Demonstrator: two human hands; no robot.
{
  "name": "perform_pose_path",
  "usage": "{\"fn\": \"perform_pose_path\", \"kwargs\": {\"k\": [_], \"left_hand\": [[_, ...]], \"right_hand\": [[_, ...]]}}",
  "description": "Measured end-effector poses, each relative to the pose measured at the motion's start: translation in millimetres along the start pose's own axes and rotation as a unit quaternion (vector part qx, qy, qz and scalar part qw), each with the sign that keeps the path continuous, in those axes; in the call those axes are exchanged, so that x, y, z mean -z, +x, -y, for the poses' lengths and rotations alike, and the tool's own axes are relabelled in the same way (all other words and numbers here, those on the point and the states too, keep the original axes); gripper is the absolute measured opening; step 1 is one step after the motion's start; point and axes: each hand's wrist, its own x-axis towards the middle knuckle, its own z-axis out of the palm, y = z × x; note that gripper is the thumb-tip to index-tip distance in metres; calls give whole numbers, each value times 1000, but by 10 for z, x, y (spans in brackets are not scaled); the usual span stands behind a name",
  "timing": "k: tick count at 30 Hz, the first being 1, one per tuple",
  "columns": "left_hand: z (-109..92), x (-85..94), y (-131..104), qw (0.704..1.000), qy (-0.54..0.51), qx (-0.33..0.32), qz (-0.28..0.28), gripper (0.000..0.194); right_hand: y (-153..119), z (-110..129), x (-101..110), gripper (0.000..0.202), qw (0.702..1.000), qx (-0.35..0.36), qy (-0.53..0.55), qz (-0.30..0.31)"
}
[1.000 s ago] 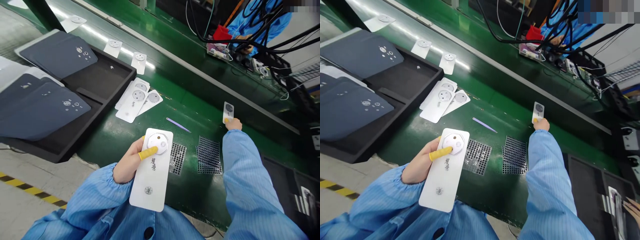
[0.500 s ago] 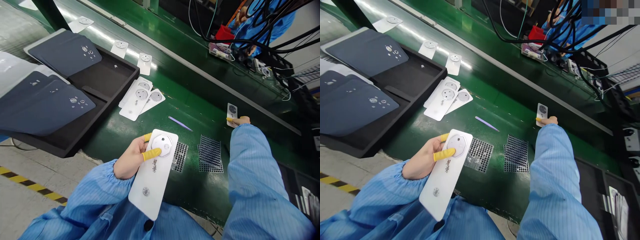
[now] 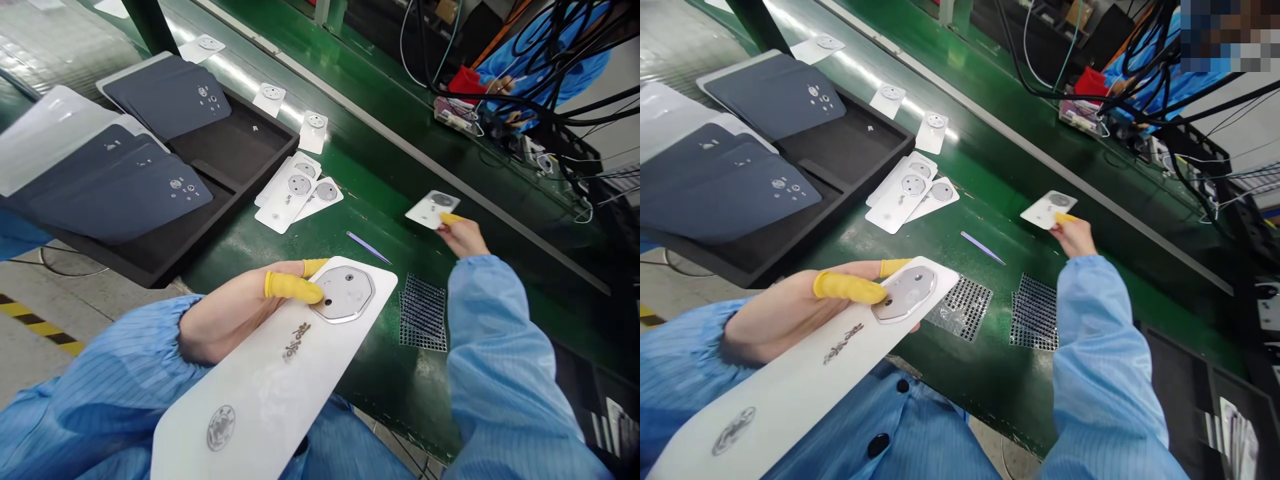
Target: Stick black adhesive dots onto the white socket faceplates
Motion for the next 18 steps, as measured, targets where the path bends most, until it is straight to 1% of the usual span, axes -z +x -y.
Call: {"fn": "perform_pose_path", "kwargs": {"k": [3,6,8,11,13,15,18], "left_hand": [[-1,-37,-25,1000,-3,-10,16,27],[18,-30,-42,999,26,-22,12,21],[39,-5,-46,998,45,-41,-15,26],[73,39,-29,989,61,-85,-103,45],[92,53,-1,980,69,-108,-151,48],[107,53,35,976,87,-119,-162,51],[131,69,104,974,133,-114,-146,54]], "right_hand": [[-257,119,-649,12,988,-98,61,103],[-595,299,-1271,10,966,-141,119,181],[-788,416,-1588,8,952,-155,145,220],[-970,536,-1896,5,940,-158,162,254],[-1039,573,-2034,6,940,-152,157,264],[-1095,582,-2156,6,943,-138,140,270],[-1168,565,-2310,5,951,-103,94,278]]}}
